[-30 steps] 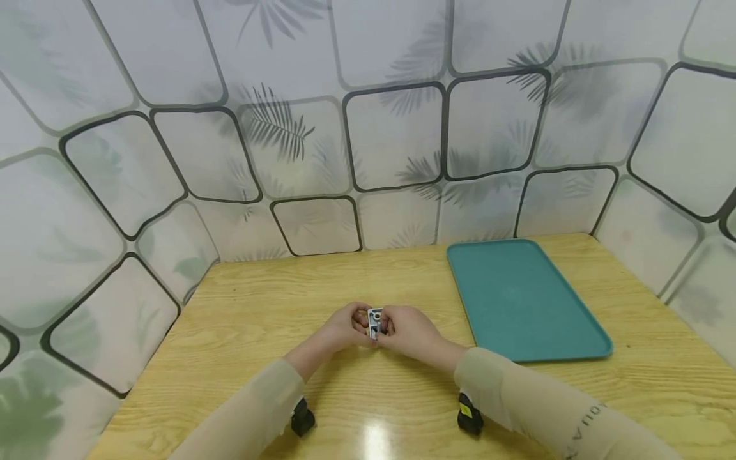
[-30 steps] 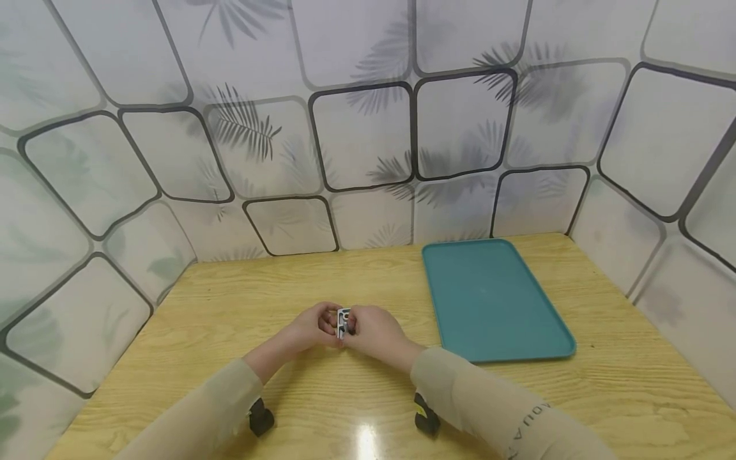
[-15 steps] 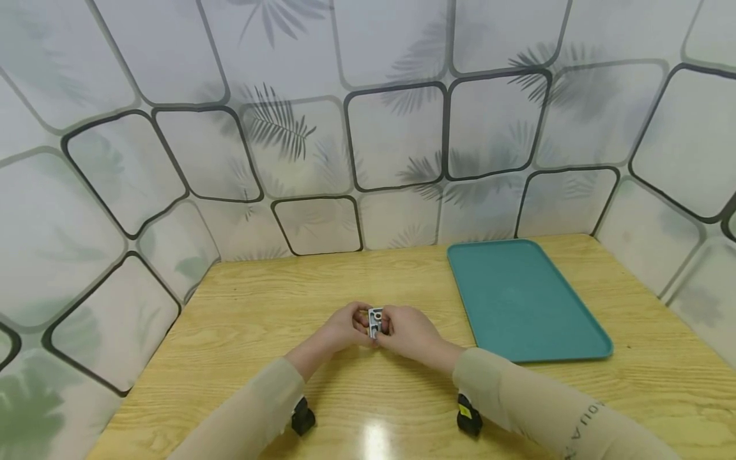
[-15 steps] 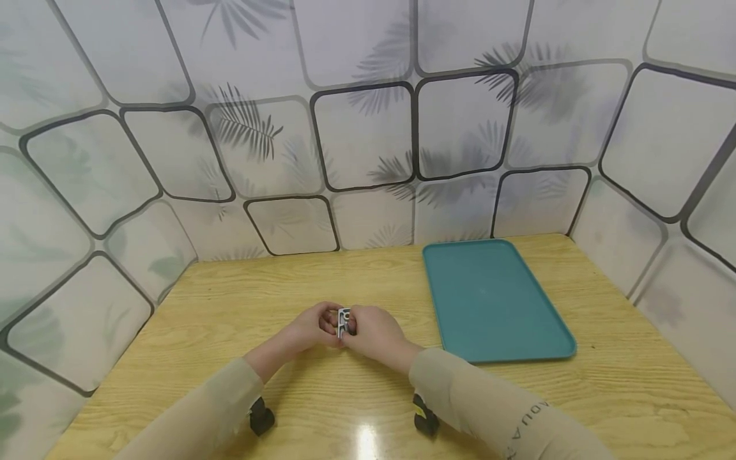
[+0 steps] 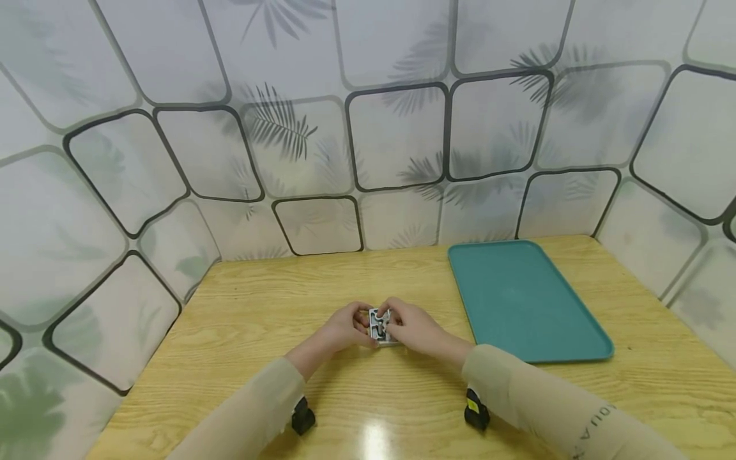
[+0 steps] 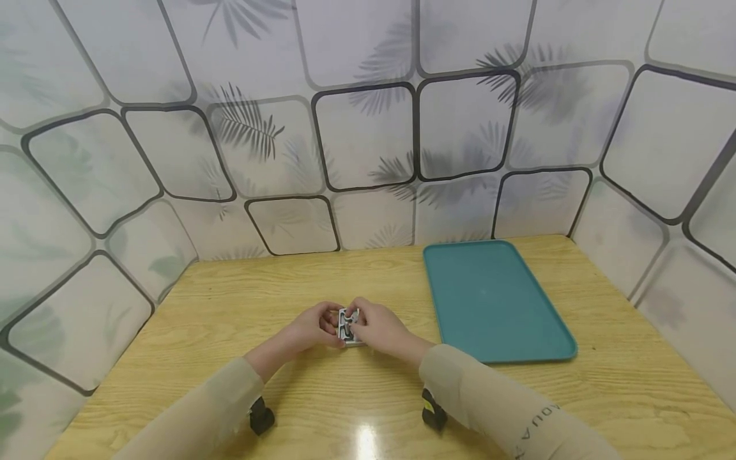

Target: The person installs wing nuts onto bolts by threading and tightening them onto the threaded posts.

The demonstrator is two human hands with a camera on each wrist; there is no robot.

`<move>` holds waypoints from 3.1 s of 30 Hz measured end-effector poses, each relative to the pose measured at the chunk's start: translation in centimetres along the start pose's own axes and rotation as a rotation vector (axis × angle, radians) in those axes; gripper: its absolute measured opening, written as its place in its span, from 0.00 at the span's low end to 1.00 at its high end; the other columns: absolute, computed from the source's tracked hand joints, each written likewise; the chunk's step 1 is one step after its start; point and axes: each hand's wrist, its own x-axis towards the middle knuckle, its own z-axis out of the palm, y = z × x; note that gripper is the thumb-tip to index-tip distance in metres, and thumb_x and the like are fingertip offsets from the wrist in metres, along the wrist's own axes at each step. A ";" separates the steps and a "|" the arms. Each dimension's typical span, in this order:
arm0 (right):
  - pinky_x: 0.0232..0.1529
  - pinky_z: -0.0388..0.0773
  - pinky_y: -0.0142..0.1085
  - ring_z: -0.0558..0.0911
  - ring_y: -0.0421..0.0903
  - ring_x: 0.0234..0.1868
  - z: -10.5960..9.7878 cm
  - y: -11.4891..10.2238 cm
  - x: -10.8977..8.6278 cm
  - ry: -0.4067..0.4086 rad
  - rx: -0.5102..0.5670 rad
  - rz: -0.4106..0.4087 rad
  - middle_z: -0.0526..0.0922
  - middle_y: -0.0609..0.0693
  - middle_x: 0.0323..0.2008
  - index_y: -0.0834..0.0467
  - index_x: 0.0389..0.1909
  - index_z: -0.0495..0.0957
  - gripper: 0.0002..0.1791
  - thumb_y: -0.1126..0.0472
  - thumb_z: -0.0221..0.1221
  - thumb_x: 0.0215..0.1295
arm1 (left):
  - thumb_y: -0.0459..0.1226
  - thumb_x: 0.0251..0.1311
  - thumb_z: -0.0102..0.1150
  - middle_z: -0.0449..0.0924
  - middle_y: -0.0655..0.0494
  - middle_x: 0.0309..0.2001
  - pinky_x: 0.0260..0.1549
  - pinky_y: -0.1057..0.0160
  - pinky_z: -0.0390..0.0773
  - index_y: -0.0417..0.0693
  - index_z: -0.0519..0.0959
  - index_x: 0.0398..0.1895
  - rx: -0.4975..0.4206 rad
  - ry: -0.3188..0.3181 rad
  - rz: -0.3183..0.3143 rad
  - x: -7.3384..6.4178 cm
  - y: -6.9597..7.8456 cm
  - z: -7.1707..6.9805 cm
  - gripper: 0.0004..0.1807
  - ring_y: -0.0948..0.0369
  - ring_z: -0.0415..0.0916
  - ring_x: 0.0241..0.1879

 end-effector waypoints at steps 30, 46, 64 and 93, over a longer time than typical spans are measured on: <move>0.27 0.66 0.28 0.69 0.37 0.23 0.3 0.3 -0.1 -0.023 -0.076 -0.048 0.75 0.44 0.25 0.55 0.47 0.85 0.10 0.66 0.64 0.67 | 0.23 0.51 0.77 0.76 0.48 0.45 0.39 0.66 0.77 0.37 0.71 0.72 -0.010 0.005 -0.029 0.0 -0.2 0.2 0.42 0.59 0.76 0.39; 0.27 0.66 0.28 0.69 0.38 0.24 0.5 0.3 -0.2 -0.019 -0.085 -0.047 0.76 0.46 0.26 0.61 0.49 0.83 0.10 0.67 0.64 0.70 | 0.22 0.51 0.77 0.76 0.48 0.44 0.38 0.66 0.77 0.36 0.71 0.72 -0.008 0.009 -0.029 -0.1 0.1 0.2 0.42 0.59 0.76 0.39; 0.26 0.69 0.28 0.71 0.37 0.23 0.4 0.0 -0.4 -0.003 -0.029 -0.013 0.78 0.46 0.27 0.60 0.49 0.84 0.10 0.68 0.65 0.68 | 0.23 0.51 0.77 0.77 0.48 0.43 0.38 0.65 0.77 0.38 0.72 0.71 0.003 -0.007 -0.020 0.1 0.0 0.1 0.42 0.58 0.76 0.39; 0.41 0.84 0.27 0.83 0.35 0.35 -0.1 1.3 -1.4 0.097 0.664 0.159 0.87 0.56 0.41 0.81 0.63 0.72 0.23 0.70 0.56 0.73 | 0.22 0.48 0.79 0.79 0.47 0.45 0.42 0.65 0.78 0.35 0.71 0.73 0.009 0.014 0.004 -0.2 -0.3 0.2 0.45 0.58 0.79 0.41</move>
